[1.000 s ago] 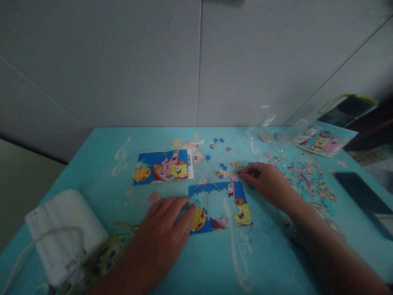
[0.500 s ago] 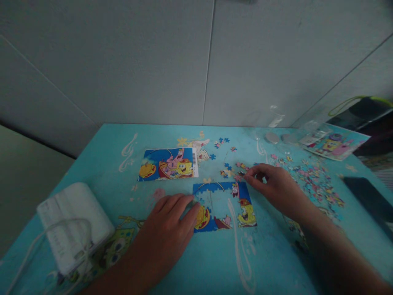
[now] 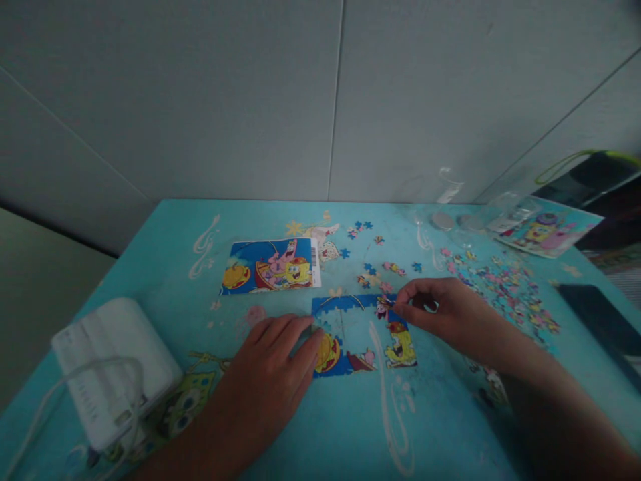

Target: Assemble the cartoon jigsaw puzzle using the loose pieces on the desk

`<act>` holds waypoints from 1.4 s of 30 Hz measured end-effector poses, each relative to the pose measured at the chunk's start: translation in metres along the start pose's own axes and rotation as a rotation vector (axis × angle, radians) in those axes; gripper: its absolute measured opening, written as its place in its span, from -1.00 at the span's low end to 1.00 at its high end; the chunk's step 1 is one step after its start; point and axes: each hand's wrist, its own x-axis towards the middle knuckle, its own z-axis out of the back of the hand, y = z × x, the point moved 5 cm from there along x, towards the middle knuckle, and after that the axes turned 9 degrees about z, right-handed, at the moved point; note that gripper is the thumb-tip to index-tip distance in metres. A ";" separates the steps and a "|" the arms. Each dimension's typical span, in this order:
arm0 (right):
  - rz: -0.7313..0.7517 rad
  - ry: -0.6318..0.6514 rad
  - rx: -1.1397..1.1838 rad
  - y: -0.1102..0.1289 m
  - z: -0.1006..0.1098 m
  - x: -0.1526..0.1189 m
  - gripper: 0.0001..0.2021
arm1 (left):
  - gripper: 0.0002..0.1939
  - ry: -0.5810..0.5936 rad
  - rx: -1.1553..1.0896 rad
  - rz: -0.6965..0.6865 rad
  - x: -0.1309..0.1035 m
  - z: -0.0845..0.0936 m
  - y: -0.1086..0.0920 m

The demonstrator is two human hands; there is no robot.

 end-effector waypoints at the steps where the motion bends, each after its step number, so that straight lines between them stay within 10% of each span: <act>1: 0.004 -0.003 -0.027 -0.001 0.001 0.000 -0.84 | -0.70 0.003 -0.001 0.000 0.000 0.000 0.000; 14: -0.073 -0.148 -0.330 -0.027 0.040 0.005 -0.77 | -0.69 -0.013 0.004 -0.010 -0.005 -0.004 0.002; 42: -0.039 0.169 -0.170 -0.027 0.003 0.005 -0.85 | -0.66 0.009 0.004 -0.012 -0.008 -0.009 0.005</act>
